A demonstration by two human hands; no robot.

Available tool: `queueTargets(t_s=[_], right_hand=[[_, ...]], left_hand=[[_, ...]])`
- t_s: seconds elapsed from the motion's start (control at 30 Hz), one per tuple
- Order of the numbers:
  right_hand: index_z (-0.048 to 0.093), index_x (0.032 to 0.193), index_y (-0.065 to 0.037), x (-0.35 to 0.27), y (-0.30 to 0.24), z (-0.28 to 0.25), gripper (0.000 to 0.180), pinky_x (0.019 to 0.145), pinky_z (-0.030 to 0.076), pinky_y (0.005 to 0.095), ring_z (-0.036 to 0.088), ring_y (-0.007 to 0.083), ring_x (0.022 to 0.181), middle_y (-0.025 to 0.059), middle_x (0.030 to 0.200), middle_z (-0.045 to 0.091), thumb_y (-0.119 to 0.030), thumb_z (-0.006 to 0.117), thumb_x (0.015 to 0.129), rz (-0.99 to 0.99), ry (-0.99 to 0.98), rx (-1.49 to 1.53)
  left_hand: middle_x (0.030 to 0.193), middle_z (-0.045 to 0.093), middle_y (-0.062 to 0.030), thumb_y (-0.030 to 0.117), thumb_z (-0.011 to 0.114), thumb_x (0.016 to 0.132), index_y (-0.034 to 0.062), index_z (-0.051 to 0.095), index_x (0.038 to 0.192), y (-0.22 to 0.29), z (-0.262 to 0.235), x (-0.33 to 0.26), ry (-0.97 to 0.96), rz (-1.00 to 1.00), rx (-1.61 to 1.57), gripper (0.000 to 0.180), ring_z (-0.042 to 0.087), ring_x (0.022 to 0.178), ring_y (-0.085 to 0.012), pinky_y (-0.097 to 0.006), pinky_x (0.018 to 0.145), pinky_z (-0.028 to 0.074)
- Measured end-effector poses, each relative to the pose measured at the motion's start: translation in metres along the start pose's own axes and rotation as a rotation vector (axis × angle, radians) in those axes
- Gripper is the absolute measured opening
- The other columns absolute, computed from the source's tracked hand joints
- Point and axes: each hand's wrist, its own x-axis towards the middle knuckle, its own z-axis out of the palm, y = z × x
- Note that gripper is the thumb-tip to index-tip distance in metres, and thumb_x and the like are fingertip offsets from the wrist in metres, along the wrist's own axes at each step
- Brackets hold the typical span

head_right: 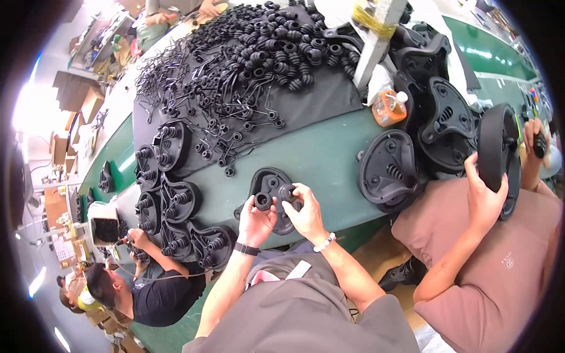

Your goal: Assembling bicycle saddle components by inserting plastic parts into the saddle bases at a factory workbench.

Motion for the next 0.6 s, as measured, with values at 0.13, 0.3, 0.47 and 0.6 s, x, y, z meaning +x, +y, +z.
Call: queueTargets(t_s=[0.13, 0.3, 0.47, 0.6], right_hand=[[0.049, 0.134, -0.003, -0.001, 0.002, 0.000, 0.059, 0.094, 0.054, 0.0339, 0.066, 0.0212, 0.106, 0.0119, 0.125, 0.061, -0.002, 0.078, 0.082, 0.035, 0.049, -0.034], [0.056, 0.133, -0.002, 0.004, -0.003, -0.016, 0.058, 0.094, 0.053, 0.0343, 0.066, 0.0209, 0.104, 0.0103, 0.123, 0.062, -0.005, 0.080, 0.081, 0.027, 0.043, -0.165], [0.058, 0.129, -0.002, 0.002, 0.009, -0.024, 0.054, 0.095, 0.053, 0.0337, 0.065, 0.0226, 0.107, 0.0106, 0.122, 0.063, -0.010, 0.080, 0.080, 0.067, 0.063, -0.003], [0.058, 0.129, -0.004, 0.000, 0.030, -0.032, 0.041, 0.100, 0.053, 0.0373, 0.066, 0.0196, 0.110, 0.0063, 0.117, 0.067, -0.007, 0.071, 0.091, 0.474, 0.096, 0.810]], left_hand=[[0.112, 0.073, -0.0154, 0.045, 0.051, 0.105, 0.0034, 0.066, 0.114, -0.001, 0.004, -0.002, 0.035, 0.009, 0.025, 0.045, 0.072, 0.089, -0.0249, -0.034, 0.077, 0.061], [0.118, 0.072, -0.0127, 0.046, 0.049, 0.105, 0.0038, 0.065, 0.120, -0.003, 0.016, 0.007, -0.032, -0.021, 0.099, 0.047, 0.071, 0.091, -0.0244, -0.034, 0.081, 0.059], [0.119, 0.071, -0.0130, 0.046, 0.047, 0.106, 0.0048, 0.065, 0.119, -0.009, 0.019, 0.017, -0.055, -0.059, 0.126, 0.047, 0.070, 0.090, -0.0243, -0.035, 0.080, 0.058], [0.118, 0.071, -0.0133, 0.043, 0.050, 0.106, 0.0046, 0.065, 0.118, -0.014, 0.021, 0.022, -0.037, -0.082, 0.142, 0.043, 0.071, 0.093, -0.0256, -0.036, 0.081, 0.059]])
